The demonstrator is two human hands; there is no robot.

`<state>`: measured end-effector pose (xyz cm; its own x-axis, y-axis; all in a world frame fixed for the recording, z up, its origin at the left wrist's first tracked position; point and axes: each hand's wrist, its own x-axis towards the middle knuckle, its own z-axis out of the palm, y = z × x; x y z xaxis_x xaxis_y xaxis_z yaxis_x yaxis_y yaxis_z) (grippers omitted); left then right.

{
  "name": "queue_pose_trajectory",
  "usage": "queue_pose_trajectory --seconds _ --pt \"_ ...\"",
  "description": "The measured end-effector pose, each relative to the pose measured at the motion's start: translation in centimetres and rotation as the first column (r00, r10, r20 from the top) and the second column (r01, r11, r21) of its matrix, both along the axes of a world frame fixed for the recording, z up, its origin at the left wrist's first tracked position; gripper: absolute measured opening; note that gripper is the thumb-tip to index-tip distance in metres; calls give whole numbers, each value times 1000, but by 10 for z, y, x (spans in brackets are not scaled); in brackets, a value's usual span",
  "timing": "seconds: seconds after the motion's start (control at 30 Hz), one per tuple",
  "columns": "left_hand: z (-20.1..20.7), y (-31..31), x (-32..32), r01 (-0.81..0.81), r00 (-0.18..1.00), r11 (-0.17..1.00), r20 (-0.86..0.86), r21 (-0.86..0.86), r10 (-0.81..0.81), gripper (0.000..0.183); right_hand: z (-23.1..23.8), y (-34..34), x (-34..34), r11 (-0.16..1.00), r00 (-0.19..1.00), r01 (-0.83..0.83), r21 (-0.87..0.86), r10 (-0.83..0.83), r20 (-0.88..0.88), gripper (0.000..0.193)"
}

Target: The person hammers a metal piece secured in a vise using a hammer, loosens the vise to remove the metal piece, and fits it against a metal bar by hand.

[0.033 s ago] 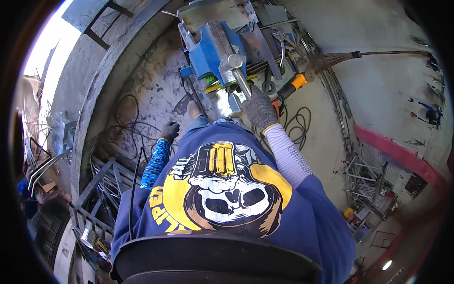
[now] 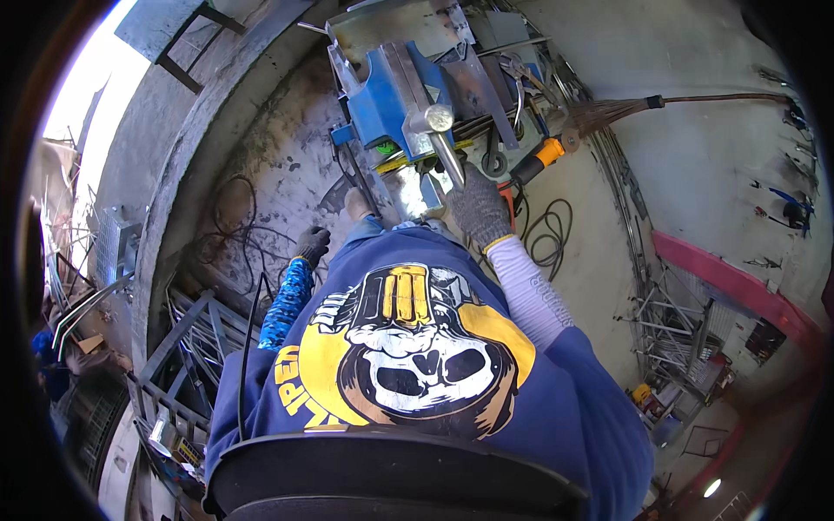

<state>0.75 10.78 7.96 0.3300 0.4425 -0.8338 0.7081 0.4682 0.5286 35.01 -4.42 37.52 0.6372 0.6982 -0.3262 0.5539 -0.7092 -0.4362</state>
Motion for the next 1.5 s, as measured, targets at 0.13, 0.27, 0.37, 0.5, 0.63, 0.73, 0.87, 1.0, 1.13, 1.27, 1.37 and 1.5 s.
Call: queue_pose_trajectory --seconds 0.13,0.27,0.37,0.5,0.63,0.73,0.87,1.0,1.13,1.27,1.37,1.5 --pt "19 4 1 19 1000 1000 24 3 -19 38 -15 -27 -17 986 990 138 -97 -139 -6 37" --pt "16 8 -1 -62 998 996 -32 -59 61 35 -13 -20 -8 981 1000 9 -193 -13 -21 31" --pt "20 4 -5 -22 1000 1000 1 -20 22 35 9 -24 -20 994 995 80 -70 -85 -59 30" --pt "19 4 -3 -22 999 1000 44 12 21 36 -26 -48 -15 980 989 145 -136 -149 -22 36" --pt "5 1 -12 -44 999 999 -6 -9 43 36 -35 -44 -6 981 983 157 -116 -166 -75 32" --pt "4 -2 -18 -7 1000 999 22 51 6 35 -15 -37 -8 984 988 137 -111 -143 -52 37" --pt "10 -1 -11 21 1000 997 -20 68 -20 37 -46 -54 -5 963 991 39 -266 -3 132 36" --pt "-8 0 -18 -29 999 999 -27 41 30 38 -29 -43 -12 979 998 51 -198 -42 48 40" --pt "-14 -5 -17 64 997 998 -47 15 -63 43 -15 -39 -18 995 996 69 -68 -66 53 39" --pt "-20 -3 -16 83 995 993 -60 79 -79 44 -18 -13 -13 950 1000 -15 -313 18 9 42" --pt "-14 2 -10 104 993 992 -68 73 -99 44 -2 -3 -12 980 1000 -1 -200 0 -2 44" --pt "-27 -3 -30 15 1000 992 -7 128 -14 42 -8 8 -8 986 998 -36 -160 29 -50 46"
